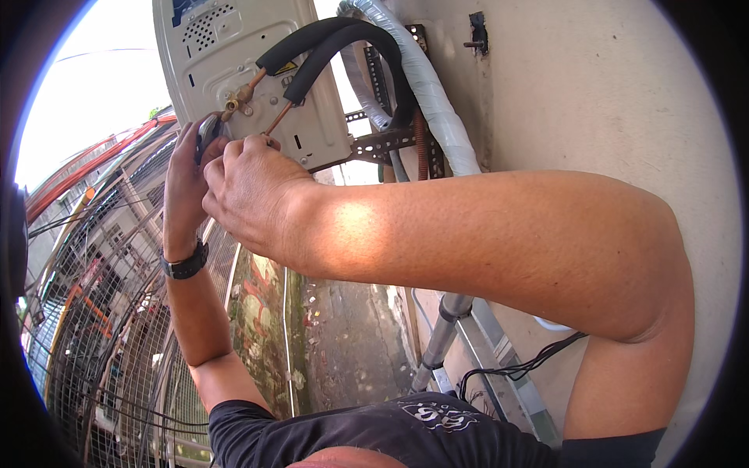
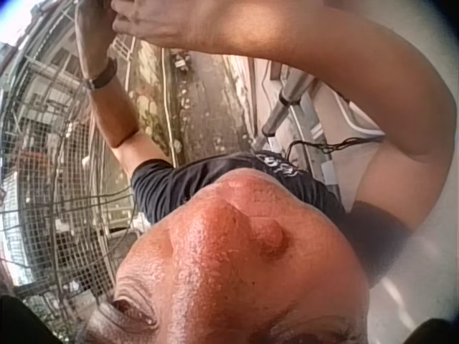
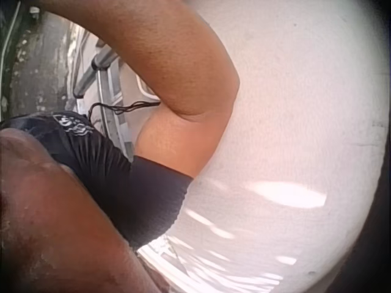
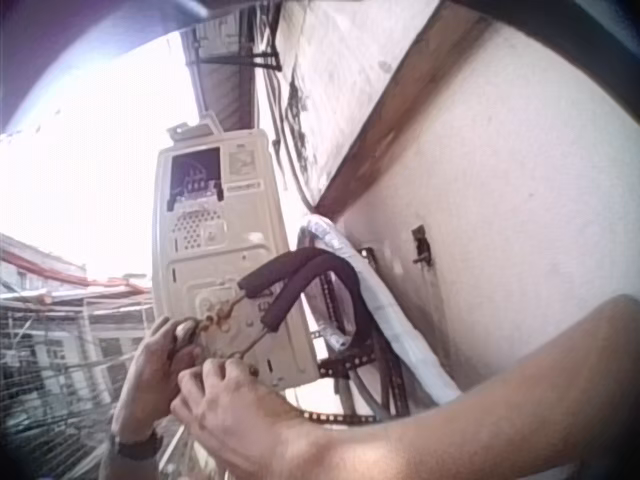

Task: The person works on an air conditioning unit using wrenches to tighten or loosen pipe connections and a screwdriver to adjust components on the external unit while standing on a ladder.

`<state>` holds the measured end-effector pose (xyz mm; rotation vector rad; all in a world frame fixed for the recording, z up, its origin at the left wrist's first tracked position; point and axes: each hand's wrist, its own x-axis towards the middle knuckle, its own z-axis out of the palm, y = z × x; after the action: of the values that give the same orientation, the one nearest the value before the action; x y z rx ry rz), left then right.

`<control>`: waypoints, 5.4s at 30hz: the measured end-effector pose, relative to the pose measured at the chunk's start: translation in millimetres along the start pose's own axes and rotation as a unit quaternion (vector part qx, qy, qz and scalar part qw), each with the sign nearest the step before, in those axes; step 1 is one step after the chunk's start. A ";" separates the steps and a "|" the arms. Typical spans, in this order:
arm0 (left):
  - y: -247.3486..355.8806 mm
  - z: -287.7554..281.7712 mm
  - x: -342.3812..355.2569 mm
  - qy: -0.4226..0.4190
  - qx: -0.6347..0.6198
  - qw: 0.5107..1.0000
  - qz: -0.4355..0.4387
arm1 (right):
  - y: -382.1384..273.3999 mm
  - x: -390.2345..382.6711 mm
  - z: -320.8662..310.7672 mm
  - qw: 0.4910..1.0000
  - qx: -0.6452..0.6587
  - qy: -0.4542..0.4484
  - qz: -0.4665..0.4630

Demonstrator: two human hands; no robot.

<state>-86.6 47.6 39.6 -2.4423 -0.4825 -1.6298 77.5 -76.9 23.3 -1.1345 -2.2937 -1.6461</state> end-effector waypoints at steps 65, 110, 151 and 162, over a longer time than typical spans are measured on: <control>4.7 -2.8 0.7 -0.049 0.081 0.995 0.038 | -0.1 -0.7 -2.0 1.000 -0.010 0.001 0.000; -0.3 -0.7 0.2 -0.023 0.023 0.999 0.000 | -0.7 -0.5 -2.1 1.000 -0.020 0.002 -0.008; 1.8 -3.8 0.0 -0.048 0.099 0.992 0.060 | -1.5 0.0 -2.2 1.000 -0.023 0.002 -0.005; 1.8 -3.0 0.5 -0.045 0.100 0.992 0.058 | -0.9 -1.4 -2.6 1.000 -0.028 0.000 -0.004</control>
<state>-88.3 45.0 41.3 -2.3558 -0.4811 -1.3613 77.1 -79.9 23.0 -1.1370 -2.2687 -1.7243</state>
